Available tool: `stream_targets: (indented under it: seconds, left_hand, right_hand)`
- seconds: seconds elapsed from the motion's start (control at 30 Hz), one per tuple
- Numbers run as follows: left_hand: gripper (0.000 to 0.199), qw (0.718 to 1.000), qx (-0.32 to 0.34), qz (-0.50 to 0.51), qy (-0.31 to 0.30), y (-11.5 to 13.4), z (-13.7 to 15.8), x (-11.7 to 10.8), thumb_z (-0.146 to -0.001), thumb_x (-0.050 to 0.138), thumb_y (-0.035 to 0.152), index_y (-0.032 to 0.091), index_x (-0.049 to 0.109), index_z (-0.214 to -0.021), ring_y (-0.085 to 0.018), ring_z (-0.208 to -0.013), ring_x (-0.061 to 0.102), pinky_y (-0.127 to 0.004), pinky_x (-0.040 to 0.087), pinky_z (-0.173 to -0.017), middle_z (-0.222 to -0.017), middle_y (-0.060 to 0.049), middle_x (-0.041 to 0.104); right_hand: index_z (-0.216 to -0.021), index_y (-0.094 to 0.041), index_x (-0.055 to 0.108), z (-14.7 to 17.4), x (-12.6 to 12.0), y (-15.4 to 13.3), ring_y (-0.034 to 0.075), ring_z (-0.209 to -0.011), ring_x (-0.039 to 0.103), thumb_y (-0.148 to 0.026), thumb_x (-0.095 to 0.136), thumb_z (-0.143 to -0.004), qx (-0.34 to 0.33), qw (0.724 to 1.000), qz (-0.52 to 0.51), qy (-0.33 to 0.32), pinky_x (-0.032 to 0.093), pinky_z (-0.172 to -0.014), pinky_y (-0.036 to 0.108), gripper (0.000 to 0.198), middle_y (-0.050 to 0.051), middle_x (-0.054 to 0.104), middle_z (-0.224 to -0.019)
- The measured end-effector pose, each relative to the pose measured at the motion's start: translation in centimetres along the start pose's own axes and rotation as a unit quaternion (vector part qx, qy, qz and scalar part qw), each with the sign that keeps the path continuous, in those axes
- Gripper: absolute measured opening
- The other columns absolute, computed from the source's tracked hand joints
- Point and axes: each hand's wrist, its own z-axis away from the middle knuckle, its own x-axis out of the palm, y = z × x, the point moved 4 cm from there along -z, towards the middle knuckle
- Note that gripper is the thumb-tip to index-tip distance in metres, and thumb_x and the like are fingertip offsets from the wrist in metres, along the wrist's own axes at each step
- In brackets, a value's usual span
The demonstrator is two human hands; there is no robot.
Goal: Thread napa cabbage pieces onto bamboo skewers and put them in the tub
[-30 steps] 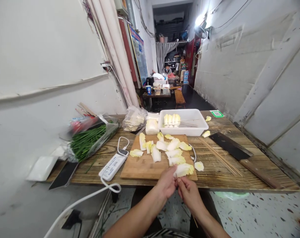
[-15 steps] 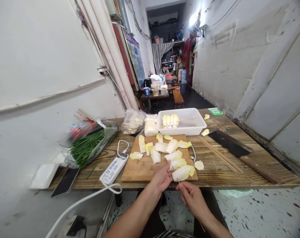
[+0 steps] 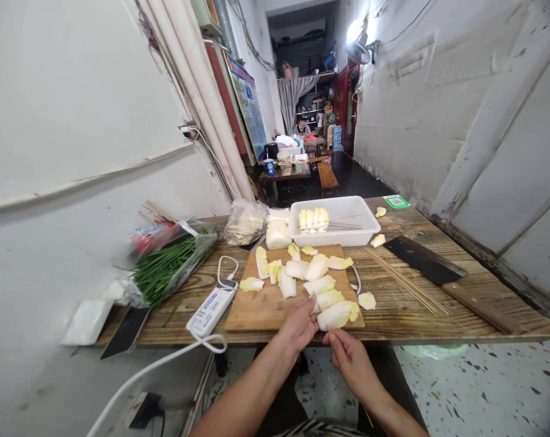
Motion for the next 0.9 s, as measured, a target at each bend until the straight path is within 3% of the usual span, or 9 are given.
stream_targets:
  seconds: [0.23, 0.43, 0.67, 0.77, 0.9]
  left_hand:
    - [0.02, 0.998, 0.063, 0.004, 0.0, 1.4, 0.6, -0.5, -0.088, 0.054, 0.023, 0.008, 0.061, -0.1, -0.02, -0.082, 0.07, -0.033, 0.055, -0.08, -0.091, -0.016, 0.071]
    - [0.016, 0.999, 0.032, 0.007, 0.034, 1.5, -0.3, -1.0, -0.09, 0.049, 0.021, 0.008, 0.058, -0.094, -0.02, -0.072, 0.07, -0.037, 0.056, -0.075, -0.084, -0.015, 0.07]
    - [0.013, 0.998, 0.039, 0.018, 0.04, 1.4, -1.2, -1.1, -0.088, 0.052, 0.018, 0.007, 0.058, -0.092, -0.019, -0.07, 0.069, -0.034, 0.057, -0.071, -0.083, -0.014, 0.069]
    - [0.012, 0.997, 0.066, 0.035, 0.021, 1.4, -0.4, -0.7, -0.087, 0.054, 0.018, 0.009, 0.058, -0.094, -0.018, -0.08, 0.068, -0.031, 0.056, -0.076, -0.092, -0.014, 0.069]
    - [0.024, 0.991, 0.116, 0.036, -0.054, 0.4, 2.5, 0.0, -0.081, 0.065, 0.02, 0.013, 0.06, -0.103, -0.017, -0.094, 0.065, -0.026, 0.052, -0.082, -0.108, -0.011, 0.067]
  right_hand:
    - [-0.075, -0.018, 0.053, 0.3, -0.4, 0.3, 0.009, -0.043, 0.024, -0.062, 0.041, -0.082, 0.005, 1.0, 0.011, -0.016, 0.016, -0.044, 0.023, 0.047, -0.008, 0.025, -0.048]
    - [-0.076, -0.018, 0.053, 0.2, -0.3, 0.7, 0.009, -0.044, 0.023, -0.06, 0.041, -0.083, 0.006, 0.999, 0.011, -0.043, 0.015, -0.043, 0.022, 0.045, -0.009, 0.024, -0.047]
    - [-0.076, -0.017, 0.054, -0.1, 0.0, 1.0, 0.009, -0.043, 0.025, -0.062, 0.041, -0.082, -0.002, 0.999, 0.003, -0.053, 0.017, -0.043, 0.022, 0.047, -0.009, 0.026, -0.046]
    - [-0.078, -0.017, 0.054, -0.3, -0.2, 0.8, 0.009, -0.043, 0.026, -0.062, 0.041, -0.082, -0.014, 0.999, 0.003, -0.035, 0.018, -0.042, 0.022, 0.048, -0.009, 0.027, -0.046]
    - [-0.079, -0.016, 0.054, -0.8, -0.4, 0.4, 0.008, -0.042, 0.026, -0.06, 0.039, -0.086, -0.031, 1.0, 0.002, -0.008, 0.02, -0.042, 0.022, 0.047, -0.009, 0.028, -0.046]
